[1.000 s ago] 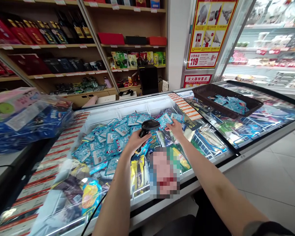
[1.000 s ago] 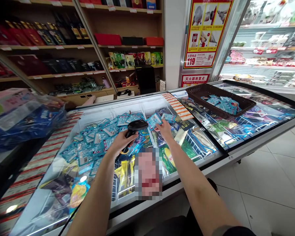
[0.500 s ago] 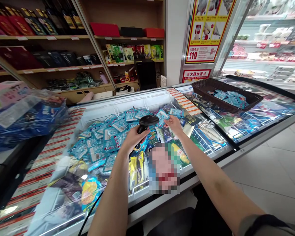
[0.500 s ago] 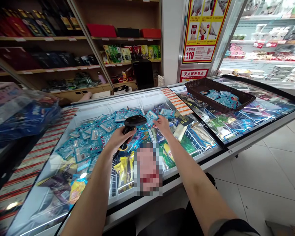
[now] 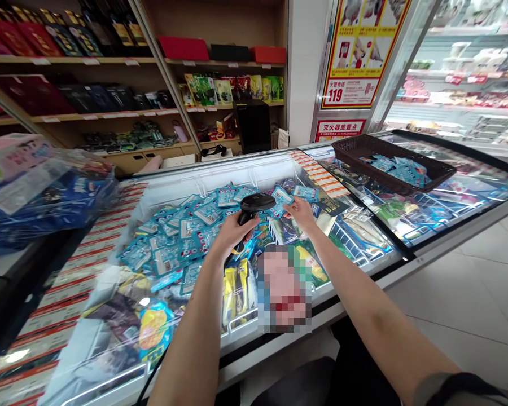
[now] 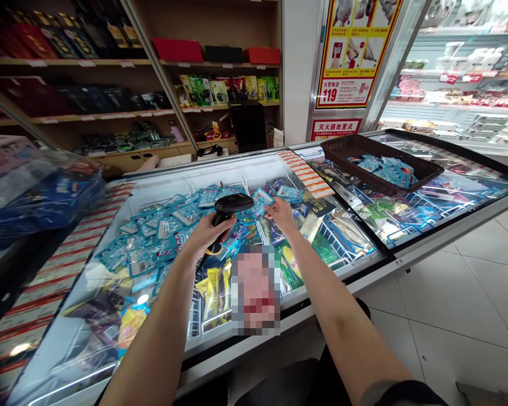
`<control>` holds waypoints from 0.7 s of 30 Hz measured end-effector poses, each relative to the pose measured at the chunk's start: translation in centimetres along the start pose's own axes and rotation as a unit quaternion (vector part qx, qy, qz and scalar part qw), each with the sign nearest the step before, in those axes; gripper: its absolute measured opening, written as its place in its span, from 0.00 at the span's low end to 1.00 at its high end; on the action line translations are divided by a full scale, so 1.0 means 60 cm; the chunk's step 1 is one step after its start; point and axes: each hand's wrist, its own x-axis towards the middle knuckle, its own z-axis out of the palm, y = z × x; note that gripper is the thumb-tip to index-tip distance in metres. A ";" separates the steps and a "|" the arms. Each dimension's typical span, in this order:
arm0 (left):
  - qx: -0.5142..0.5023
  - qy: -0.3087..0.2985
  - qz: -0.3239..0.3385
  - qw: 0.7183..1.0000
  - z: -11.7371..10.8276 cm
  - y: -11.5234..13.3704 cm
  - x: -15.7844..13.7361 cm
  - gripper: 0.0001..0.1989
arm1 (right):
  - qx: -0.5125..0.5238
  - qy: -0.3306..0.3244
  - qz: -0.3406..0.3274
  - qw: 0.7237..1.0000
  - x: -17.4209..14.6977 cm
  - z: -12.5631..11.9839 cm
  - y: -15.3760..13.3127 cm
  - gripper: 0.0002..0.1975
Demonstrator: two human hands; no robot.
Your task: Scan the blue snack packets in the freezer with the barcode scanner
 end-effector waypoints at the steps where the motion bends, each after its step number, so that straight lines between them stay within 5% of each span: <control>1: 0.000 0.001 0.001 1.000 -0.001 -0.002 0.001 0.17 | 0.000 0.001 0.001 1.000 0.000 0.000 0.000 0.17; 12: -0.007 0.005 -0.004 1.000 0.001 -0.002 0.001 0.16 | -0.045 0.004 0.015 0.999 0.002 0.001 0.000 0.18; 17: -0.021 0.009 0.005 1.000 -0.002 -0.006 0.000 0.17 | -0.041 0.074 0.020 0.996 0.001 -0.001 0.002 0.27; 21: -0.025 0.004 0.007 1.000 -0.001 -0.004 -0.002 0.16 | -0.138 0.146 0.015 0.979 -0.005 -0.004 -0.009 0.25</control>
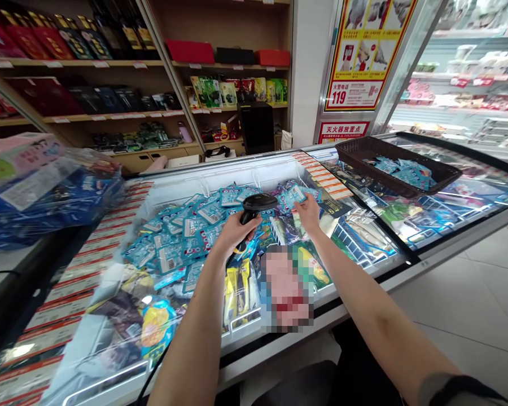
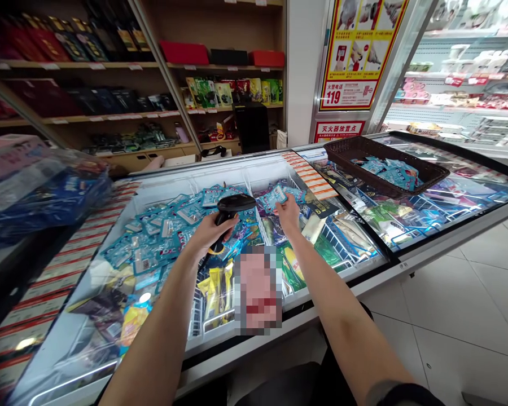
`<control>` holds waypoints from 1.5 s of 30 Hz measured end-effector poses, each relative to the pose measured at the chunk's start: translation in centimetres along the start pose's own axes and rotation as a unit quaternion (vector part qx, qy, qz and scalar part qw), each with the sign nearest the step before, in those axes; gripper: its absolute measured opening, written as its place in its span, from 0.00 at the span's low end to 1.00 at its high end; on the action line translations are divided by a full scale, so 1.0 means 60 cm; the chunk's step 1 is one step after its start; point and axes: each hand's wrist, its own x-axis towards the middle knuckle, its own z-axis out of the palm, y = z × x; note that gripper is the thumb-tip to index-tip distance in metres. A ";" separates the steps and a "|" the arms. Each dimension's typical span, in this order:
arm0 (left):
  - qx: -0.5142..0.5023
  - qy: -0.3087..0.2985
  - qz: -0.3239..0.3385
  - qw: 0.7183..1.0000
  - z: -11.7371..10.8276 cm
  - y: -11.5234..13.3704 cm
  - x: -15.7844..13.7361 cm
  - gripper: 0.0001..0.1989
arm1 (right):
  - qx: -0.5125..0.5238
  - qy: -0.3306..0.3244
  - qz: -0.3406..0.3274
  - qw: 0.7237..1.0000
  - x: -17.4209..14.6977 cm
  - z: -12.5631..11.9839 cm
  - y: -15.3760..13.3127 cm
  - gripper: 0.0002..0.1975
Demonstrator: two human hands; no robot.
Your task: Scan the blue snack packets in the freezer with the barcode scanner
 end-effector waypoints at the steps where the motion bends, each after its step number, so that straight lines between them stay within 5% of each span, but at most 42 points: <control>1: -0.002 0.000 -0.003 1.000 0.001 0.001 0.000 0.16 | -0.031 0.015 -0.004 0.999 0.000 -0.002 -0.003 0.24; 12: -0.023 0.029 -0.006 0.999 -0.004 -0.011 0.005 0.16 | -0.295 0.074 0.018 0.953 0.041 -0.015 -0.023 0.25; 16: -0.025 0.031 -0.003 0.999 -0.008 -0.013 0.007 0.16 | -0.332 0.054 -0.031 0.941 0.032 -0.010 -0.028 0.19; 24: -0.041 0.066 -0.007 0.997 -0.005 -0.017 0.011 0.15 | -0.343 -0.154 -0.181 0.909 0.021 0.040 -0.040 0.19; 30: -0.036 0.051 -0.002 0.998 -0.004 -0.017 0.013 0.15 | -0.372 -0.273 -0.184 0.868 0.045 0.062 -0.054 0.24; 35: -0.032 0.055 -0.007 0.998 -0.004 -0.015 0.011 0.15 | -0.303 -0.303 -0.163 0.889 0.063 0.058 -0.054 0.24; 41: -0.058 0.050 -0.016 0.997 -0.003 -0.003 0.005 0.15 | -0.221 -0.328 -0.115 0.911 0.069 0.043 -0.052 0.39; 45: -0.069 0.051 -0.022 0.996 -0.004 0.000 0.005 0.14 | -0.212 -0.329 -0.094 0.915 0.064 0.039 -0.049 0.37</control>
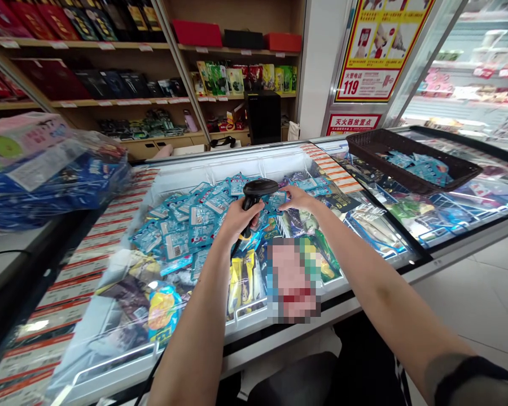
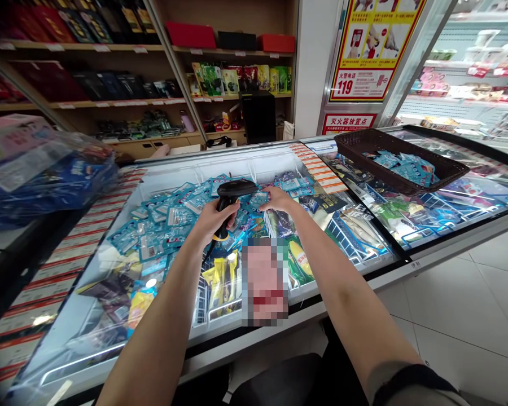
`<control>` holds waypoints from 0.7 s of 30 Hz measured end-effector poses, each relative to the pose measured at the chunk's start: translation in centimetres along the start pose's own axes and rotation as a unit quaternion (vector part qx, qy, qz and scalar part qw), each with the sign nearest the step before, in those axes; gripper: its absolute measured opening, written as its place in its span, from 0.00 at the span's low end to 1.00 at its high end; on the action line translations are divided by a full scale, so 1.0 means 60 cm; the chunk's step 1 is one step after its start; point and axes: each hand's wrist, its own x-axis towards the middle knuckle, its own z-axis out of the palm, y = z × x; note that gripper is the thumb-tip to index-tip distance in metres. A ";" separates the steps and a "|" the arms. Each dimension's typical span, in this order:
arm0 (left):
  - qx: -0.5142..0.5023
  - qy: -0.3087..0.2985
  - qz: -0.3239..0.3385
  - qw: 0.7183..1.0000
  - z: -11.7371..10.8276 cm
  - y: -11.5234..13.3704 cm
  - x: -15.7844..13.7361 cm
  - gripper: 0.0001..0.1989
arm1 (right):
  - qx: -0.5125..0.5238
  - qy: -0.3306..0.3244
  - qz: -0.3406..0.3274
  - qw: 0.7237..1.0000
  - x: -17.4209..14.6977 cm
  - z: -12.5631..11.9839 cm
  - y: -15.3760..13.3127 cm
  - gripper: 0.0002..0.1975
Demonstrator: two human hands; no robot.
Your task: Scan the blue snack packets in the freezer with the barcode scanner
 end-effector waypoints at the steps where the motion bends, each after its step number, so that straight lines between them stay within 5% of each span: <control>1: -0.004 0.000 0.002 1.000 0.000 0.000 0.000 0.14 | 0.001 0.012 0.013 1.000 -0.003 0.002 0.002 0.36; 9: 0.007 0.004 0.005 1.000 -0.003 -0.011 0.005 0.15 | 0.073 0.134 0.048 0.987 -0.041 0.020 0.029 0.18; 16: 0.037 0.007 0.013 0.999 -0.008 -0.017 0.007 0.16 | 0.297 0.207 0.089 0.928 -0.057 0.035 0.038 0.21; 21: 0.053 -0.008 0.009 0.999 -0.008 -0.018 0.009 0.16 | 0.317 0.255 0.077 0.910 -0.054 0.042 0.049 0.20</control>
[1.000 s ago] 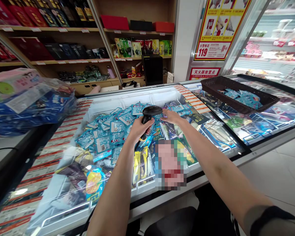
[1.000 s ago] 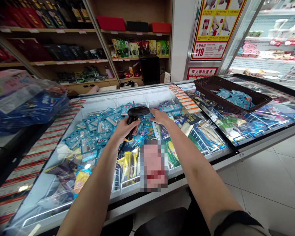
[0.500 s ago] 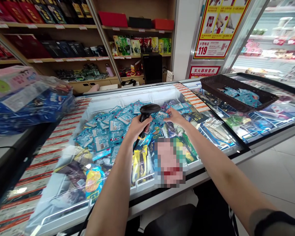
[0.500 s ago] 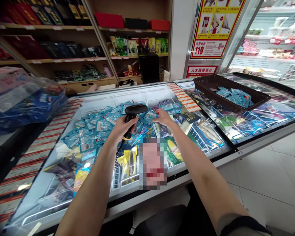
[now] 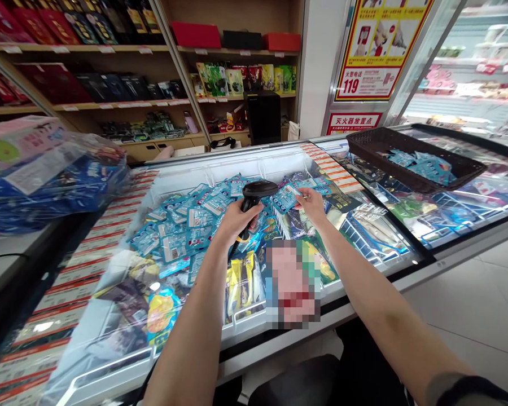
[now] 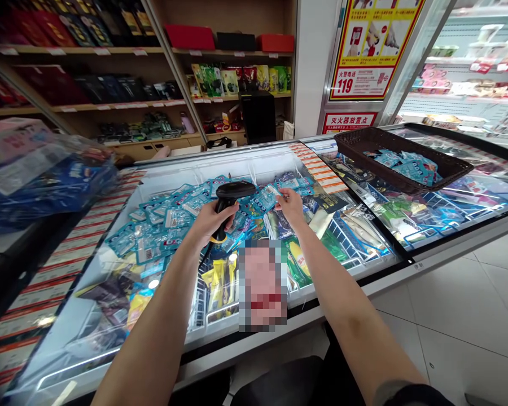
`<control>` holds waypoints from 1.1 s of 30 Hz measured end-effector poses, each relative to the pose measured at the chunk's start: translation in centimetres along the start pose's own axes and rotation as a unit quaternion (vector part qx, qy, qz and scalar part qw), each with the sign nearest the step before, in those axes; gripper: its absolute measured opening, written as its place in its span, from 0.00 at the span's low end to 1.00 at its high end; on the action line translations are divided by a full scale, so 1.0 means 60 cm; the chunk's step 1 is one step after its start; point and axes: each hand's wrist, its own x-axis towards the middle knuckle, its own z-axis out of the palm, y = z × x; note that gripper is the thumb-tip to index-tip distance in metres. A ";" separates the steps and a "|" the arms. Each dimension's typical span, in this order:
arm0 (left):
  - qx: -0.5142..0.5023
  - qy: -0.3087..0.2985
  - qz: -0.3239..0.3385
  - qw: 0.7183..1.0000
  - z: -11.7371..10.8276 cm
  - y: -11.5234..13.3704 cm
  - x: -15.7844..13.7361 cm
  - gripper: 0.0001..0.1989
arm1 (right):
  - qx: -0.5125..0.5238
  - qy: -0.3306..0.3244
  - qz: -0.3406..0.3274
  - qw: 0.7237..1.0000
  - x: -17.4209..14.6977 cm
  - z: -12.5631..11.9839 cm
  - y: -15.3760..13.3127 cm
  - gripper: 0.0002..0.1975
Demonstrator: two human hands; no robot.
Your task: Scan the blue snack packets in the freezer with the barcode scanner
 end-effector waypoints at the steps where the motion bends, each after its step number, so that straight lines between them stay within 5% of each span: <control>1: 0.004 -0.002 0.002 1.000 0.000 0.000 0.000 0.16 | -0.002 0.001 -0.001 1.000 0.001 0.000 0.001 0.20; 25: 0.009 -0.030 -0.006 1.000 0.010 0.010 -0.001 0.16 | -0.038 -0.010 -0.005 0.999 -0.004 0.003 -0.009 0.21; 33: 0.018 0.006 0.014 1.000 -0.003 0.012 -0.003 0.16 | -0.037 0.139 -0.093 0.985 0.000 -0.023 -0.005 0.20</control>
